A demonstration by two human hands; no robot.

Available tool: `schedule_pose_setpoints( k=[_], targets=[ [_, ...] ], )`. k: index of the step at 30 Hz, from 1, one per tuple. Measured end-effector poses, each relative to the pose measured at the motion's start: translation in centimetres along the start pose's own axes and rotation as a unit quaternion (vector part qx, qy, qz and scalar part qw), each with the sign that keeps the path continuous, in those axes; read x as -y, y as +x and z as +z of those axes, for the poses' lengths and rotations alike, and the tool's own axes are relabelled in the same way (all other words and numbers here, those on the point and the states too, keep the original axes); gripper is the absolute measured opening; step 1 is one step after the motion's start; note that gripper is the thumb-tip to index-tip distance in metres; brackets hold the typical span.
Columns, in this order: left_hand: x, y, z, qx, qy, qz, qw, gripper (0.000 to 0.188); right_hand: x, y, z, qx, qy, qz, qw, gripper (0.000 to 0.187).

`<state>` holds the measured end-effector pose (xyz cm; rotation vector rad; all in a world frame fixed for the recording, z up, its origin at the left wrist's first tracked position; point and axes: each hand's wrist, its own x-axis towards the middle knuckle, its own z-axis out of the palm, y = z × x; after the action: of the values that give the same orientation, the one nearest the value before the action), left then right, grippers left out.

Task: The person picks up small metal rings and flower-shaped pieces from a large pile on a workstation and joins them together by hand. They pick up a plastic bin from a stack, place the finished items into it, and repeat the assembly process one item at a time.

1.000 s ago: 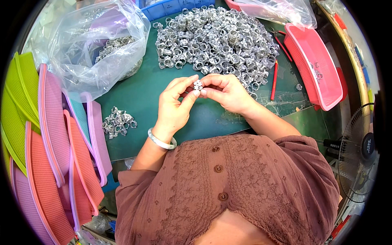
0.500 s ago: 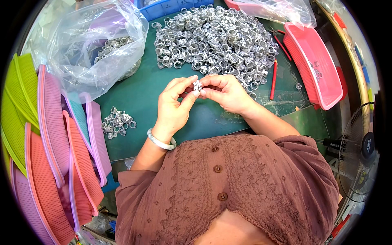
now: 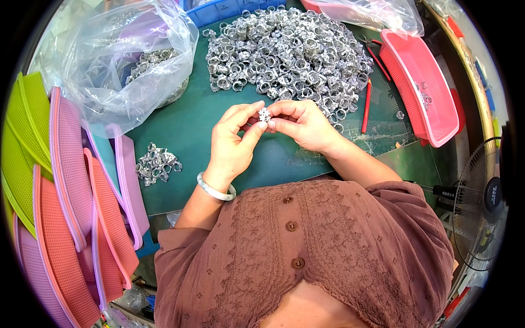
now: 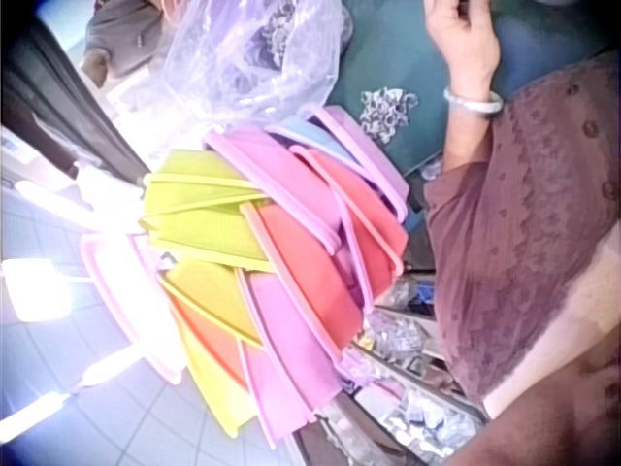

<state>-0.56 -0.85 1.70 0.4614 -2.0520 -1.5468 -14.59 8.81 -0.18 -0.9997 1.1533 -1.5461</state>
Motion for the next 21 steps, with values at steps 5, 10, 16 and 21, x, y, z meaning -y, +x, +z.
schedule_pose_setpoints(
  k=[5, 10, 16, 21],
  targets=[
    [0.04, -0.07, 0.02, -0.002, -0.001, 0.000, 1.000, 0.029, 0.16, -0.05, 0.09, 0.000, -0.001, -0.001, 1.000, 0.017],
    [0.07, -0.10, 0.03, 0.000, -0.004, 0.003, 1.000, 0.029, 0.15, -0.06, 0.07, 0.001, -0.004, 0.002, 1.000, 0.017],
    [0.12, -0.09, -0.05, 0.000, 0.007, 0.008, 1.000, 0.030, 0.01, -0.05, 0.04, 0.003, -0.005, -0.003, 1.000, 0.016],
    [0.01, -0.12, -0.08, 0.000, 0.016, 0.012, 1.000, 0.030, 0.16, -0.14, 0.12, 0.004, 0.001, -0.009, 1.000, 0.016]
  ],
)
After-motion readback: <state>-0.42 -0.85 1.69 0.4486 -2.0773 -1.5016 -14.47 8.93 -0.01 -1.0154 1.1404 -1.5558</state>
